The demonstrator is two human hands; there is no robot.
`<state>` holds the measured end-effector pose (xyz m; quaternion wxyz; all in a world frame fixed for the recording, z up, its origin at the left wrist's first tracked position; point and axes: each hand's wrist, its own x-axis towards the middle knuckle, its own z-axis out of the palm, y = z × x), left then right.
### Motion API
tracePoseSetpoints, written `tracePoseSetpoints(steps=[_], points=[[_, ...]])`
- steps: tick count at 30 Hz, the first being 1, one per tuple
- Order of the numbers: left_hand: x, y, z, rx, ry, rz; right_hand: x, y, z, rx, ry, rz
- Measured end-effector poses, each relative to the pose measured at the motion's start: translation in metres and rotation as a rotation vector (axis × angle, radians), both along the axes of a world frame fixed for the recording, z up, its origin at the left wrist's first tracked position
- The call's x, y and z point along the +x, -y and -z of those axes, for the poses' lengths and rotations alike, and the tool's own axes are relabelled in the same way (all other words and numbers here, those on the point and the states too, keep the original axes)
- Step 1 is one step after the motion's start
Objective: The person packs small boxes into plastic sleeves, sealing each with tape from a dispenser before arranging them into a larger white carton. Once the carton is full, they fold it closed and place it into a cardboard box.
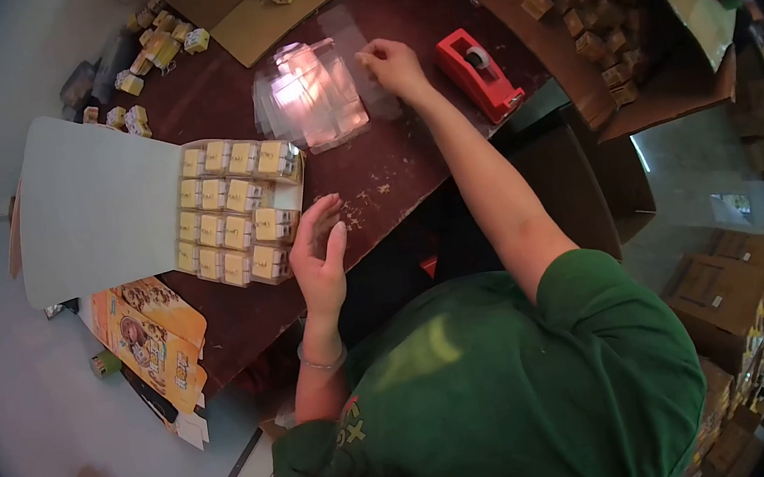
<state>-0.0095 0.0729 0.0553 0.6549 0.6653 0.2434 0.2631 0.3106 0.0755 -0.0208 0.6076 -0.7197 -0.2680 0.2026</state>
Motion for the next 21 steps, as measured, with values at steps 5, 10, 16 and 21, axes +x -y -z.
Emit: tracePoseSetpoints(steps=[5,10,16,21], points=[[0.048,-0.01,0.036,-0.612,0.115,0.351,-0.114,0.092,-0.049,0.153,-0.526,-0.416],[0.052,0.017,0.037,-0.86,0.11,0.631,-0.123,0.127,-0.073,-0.066,0.717,-0.113],[0.015,0.023,0.034,-1.062,0.11,0.779,-0.104,0.147,-0.072,-0.026,0.365,-0.703],[-0.006,0.029,0.051,-1.004,0.085,0.618,-0.114,0.15,-0.054,0.157,-0.696,-0.646]])
